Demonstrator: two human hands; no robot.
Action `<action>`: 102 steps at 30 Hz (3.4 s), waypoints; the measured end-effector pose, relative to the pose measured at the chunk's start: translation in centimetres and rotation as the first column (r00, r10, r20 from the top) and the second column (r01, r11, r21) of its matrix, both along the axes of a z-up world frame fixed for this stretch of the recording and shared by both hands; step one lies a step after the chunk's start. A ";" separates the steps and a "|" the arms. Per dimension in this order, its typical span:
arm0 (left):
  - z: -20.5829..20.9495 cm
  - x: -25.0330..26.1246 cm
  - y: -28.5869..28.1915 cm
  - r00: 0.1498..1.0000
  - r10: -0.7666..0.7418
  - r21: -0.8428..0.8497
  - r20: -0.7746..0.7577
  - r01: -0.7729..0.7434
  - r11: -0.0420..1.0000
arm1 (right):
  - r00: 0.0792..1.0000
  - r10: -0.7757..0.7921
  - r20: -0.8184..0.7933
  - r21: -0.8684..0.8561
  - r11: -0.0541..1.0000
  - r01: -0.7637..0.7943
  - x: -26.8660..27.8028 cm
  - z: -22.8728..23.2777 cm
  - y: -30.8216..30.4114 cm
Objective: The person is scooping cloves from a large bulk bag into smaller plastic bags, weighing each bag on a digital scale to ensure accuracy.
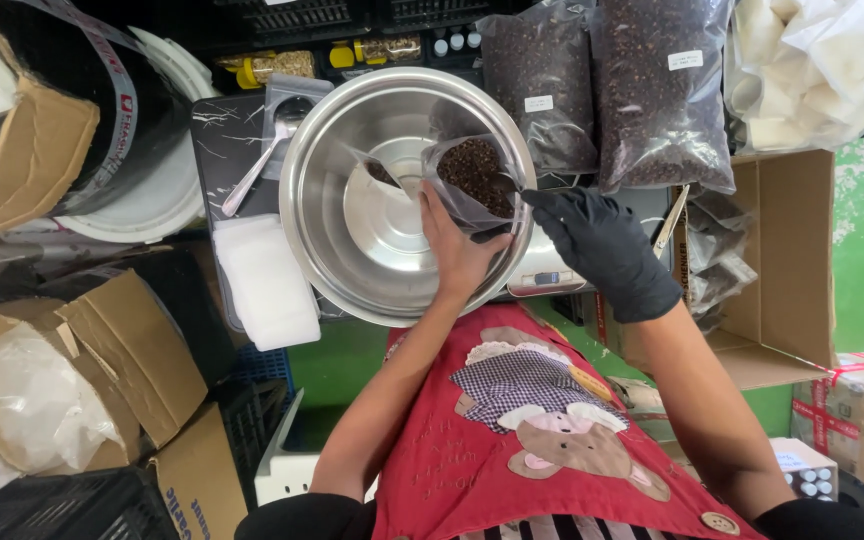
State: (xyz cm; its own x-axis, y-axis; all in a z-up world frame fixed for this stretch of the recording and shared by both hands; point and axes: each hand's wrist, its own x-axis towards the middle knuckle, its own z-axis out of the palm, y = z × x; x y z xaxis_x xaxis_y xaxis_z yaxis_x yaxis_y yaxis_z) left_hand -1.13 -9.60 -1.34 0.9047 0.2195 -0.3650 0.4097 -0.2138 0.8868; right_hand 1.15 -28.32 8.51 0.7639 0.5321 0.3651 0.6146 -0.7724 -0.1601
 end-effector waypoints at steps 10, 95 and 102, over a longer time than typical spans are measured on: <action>-3.9 1.6 -0.1 0.994 0.007 0.155 0.108 -0.024 0.988 | 0.987 0.078 -0.137 0.088 0.994 -0.066 3.1 -2.2 -1.1; -1.6 3.2 12.1 0.827 -0.229 0.309 0.513 0.070 0.948 | 0.765 -0.225 -0.604 0.750 0.163 0.641 -2.1 2.4 3.0; 1.2 2.1 10.0 0.775 -0.486 0.583 0.403 0.192 0.790 | 0.811 -0.252 -0.529 0.684 0.440 0.582 -2.9 5.3 5.8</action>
State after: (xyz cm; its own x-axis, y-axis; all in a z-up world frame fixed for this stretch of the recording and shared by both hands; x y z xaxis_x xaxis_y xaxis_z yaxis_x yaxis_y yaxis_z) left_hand 1.01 0.40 -0.18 0.9632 -0.1303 0.2351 -0.2573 -0.6997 0.6665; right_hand -1.77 -22.54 13.79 0.9512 -0.2731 0.1437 0.0388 -0.3563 -0.9336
